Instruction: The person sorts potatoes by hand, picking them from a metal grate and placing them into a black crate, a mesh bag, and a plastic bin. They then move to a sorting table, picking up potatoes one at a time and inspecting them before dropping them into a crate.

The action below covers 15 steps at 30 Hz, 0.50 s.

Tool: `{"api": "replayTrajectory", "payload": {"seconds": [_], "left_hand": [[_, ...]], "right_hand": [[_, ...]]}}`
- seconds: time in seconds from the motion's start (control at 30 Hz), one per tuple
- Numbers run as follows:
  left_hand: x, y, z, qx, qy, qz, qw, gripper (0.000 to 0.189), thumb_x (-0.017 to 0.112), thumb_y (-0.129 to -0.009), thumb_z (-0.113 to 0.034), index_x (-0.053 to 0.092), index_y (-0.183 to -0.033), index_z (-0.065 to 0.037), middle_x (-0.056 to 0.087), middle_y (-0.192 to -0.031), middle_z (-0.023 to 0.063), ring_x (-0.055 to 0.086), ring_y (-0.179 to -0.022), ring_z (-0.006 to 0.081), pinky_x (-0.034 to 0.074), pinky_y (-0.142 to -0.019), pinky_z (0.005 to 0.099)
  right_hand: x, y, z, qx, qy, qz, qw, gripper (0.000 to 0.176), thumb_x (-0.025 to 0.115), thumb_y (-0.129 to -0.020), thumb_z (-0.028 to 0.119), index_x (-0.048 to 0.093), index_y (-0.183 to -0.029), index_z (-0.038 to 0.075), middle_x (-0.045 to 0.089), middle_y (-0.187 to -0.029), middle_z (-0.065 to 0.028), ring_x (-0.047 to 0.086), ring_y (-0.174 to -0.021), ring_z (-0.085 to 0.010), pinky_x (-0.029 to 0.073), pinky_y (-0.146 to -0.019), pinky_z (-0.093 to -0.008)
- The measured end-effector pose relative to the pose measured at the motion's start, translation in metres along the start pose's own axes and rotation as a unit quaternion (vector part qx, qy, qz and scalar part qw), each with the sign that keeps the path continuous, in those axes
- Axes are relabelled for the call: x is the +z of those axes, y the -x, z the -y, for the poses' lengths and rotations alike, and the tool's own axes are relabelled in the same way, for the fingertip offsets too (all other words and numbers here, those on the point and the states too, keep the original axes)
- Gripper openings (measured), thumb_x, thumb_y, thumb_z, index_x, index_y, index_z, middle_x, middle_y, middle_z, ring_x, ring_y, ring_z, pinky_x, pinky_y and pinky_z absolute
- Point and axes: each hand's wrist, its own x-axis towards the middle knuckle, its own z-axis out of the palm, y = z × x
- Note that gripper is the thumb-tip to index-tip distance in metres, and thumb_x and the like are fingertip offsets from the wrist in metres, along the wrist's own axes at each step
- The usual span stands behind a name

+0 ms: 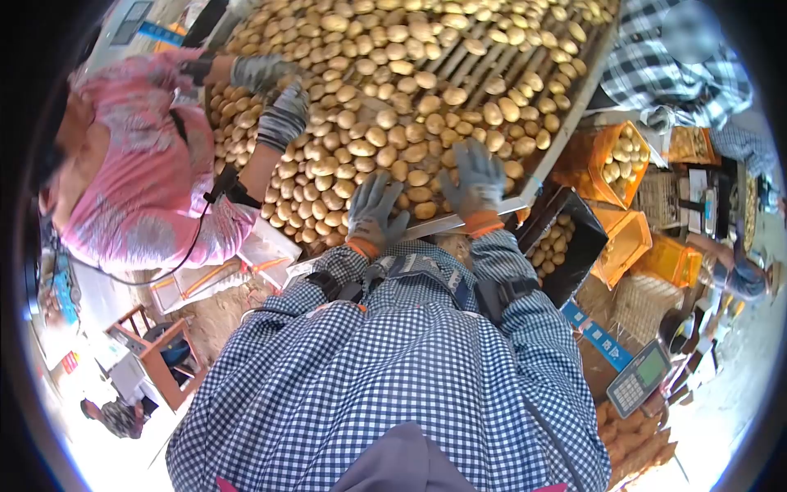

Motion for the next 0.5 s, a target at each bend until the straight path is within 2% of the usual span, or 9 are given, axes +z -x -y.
{"api": "replayTrajectory", "payload": {"seconds": [0.03, 0.1, 0.13, 0.23, 0.3, 0.37, 0.4, 0.43, 0.5], "left_hand": [[-0.004, 0.002, 0.009, -0.011, -0.002, -0.008, 1.000, 0.062, 0.066, -0.080, -0.039, 0.055, -0.137, -0.015, 0.040, -0.151, 0.0165, 0.033, -0.142, 0.0377, 0.024, -0.116, 0.0543], [-0.014, 0.005, 0.028, 0.062, -0.034, 0.042, 0.997, 0.064, 0.063, -0.083, -0.041, 0.051, -0.140, -0.016, 0.039, -0.153, 0.0146, 0.032, -0.143, 0.0347, 0.021, -0.118, 0.0533], [-0.021, 0.008, 0.036, 0.073, -0.063, 0.043, 0.994, 0.069, 0.063, -0.082, -0.043, 0.046, -0.145, -0.018, 0.036, -0.154, 0.0117, 0.031, -0.144, 0.0314, 0.024, -0.117, 0.0530], [-0.040, 0.004, 0.066, 0.015, -0.051, 0.088, 0.995, 0.068, 0.061, -0.084, -0.044, 0.043, -0.146, -0.022, 0.034, -0.156, 0.0116, 0.030, -0.145, 0.0316, 0.023, -0.118, 0.0522], [-0.057, -0.006, 0.069, 0.030, -0.073, 0.084, 0.993, 0.067, 0.059, -0.087, -0.047, 0.041, -0.148, -0.024, 0.033, -0.157, 0.0112, 0.029, -0.146, 0.0314, 0.023, -0.119, 0.0515], [-0.081, -0.027, 0.073, -0.047, -0.170, 0.121, 0.977, 0.066, 0.056, -0.088, -0.050, 0.041, -0.148, -0.026, 0.030, -0.158, 0.0106, 0.027, -0.146, 0.0314, 0.019, -0.120, 0.0504], [-0.081, -0.029, 0.085, -0.043, -0.167, 0.121, 0.978, 0.066, 0.056, -0.088, -0.050, 0.041, -0.148, -0.026, 0.030, -0.158, 0.0106, 0.027, -0.146, 0.0314, 0.019, -0.120, 0.0504], [-0.079, -0.032, 0.098, -0.050, -0.159, 0.108, 0.980, 0.065, 0.055, -0.089, -0.049, 0.041, -0.148, -0.025, 0.030, -0.159, 0.0109, 0.027, -0.146, 0.0316, 0.017, -0.121, 0.0499], [-0.076, -0.034, 0.106, -0.062, -0.137, 0.105, 0.983, 0.063, 0.051, -0.093, -0.047, 0.040, -0.149, -0.020, 0.030, -0.159, 0.0116, 0.025, -0.147, 0.0317, 0.011, -0.122, 0.0488]], "right_hand": [[0.010, 0.001, 0.023, -0.013, -0.003, 0.003, 1.000, 0.059, 0.064, -0.085, 0.046, 0.056, -0.133, 0.012, 0.051, -0.140, -0.0203, 0.047, -0.131, -0.0371, 0.034, -0.109, -0.0512], [0.025, 0.001, 0.059, -0.032, 0.050, 0.099, 0.993, 0.073, 0.058, -0.087, 0.053, 0.044, -0.145, 0.011, 0.029, -0.155, -0.0250, 0.027, -0.145, -0.0400, 0.019, -0.118, -0.0525], [0.027, -0.001, 0.068, -0.033, 0.043, 0.164, 0.985, 0.076, 0.058, -0.086, 0.056, 0.041, -0.147, 0.015, 0.019, -0.158, -0.0269, 0.016, -0.149, -0.0415, 0.010, -0.120, -0.0540], [0.022, 0.003, 0.079, -0.079, 0.047, 0.163, 0.982, 0.076, 0.057, -0.086, 0.057, 0.041, -0.148, 0.015, 0.020, -0.158, -0.0267, 0.016, -0.149, -0.0407, 0.009, -0.120, -0.0546], [0.016, 0.002, 0.077, -0.082, 0.068, 0.173, 0.979, 0.077, 0.057, -0.086, 0.057, 0.040, -0.148, 0.015, 0.022, -0.158, -0.0259, 0.017, -0.149, -0.0399, 0.008, -0.120, -0.0543], [0.014, 0.007, 0.073, -0.078, 0.027, 0.177, 0.981, 0.076, 0.058, -0.086, 0.056, 0.041, -0.148, 0.016, 0.025, -0.158, -0.0240, 0.018, -0.149, -0.0381, 0.007, -0.121, -0.0538], [0.014, 0.010, 0.071, -0.085, 0.035, 0.161, 0.983, 0.074, 0.060, -0.085, 0.054, 0.043, -0.146, 0.017, 0.032, -0.156, -0.0194, 0.023, -0.148, -0.0358, 0.011, -0.120, -0.0528], [0.013, 0.011, 0.065, -0.080, 0.041, 0.161, 0.983, 0.074, 0.060, -0.085, 0.054, 0.043, -0.146, 0.017, 0.032, -0.156, -0.0194, 0.023, -0.148, -0.0358, 0.011, -0.120, -0.0528], [0.007, 0.005, 0.050, -0.089, -0.046, 0.151, 0.984, 0.071, 0.059, -0.086, 0.055, 0.045, -0.145, 0.018, 0.036, -0.153, -0.0155, 0.027, -0.146, -0.0340, 0.017, -0.119, -0.0514]]}}
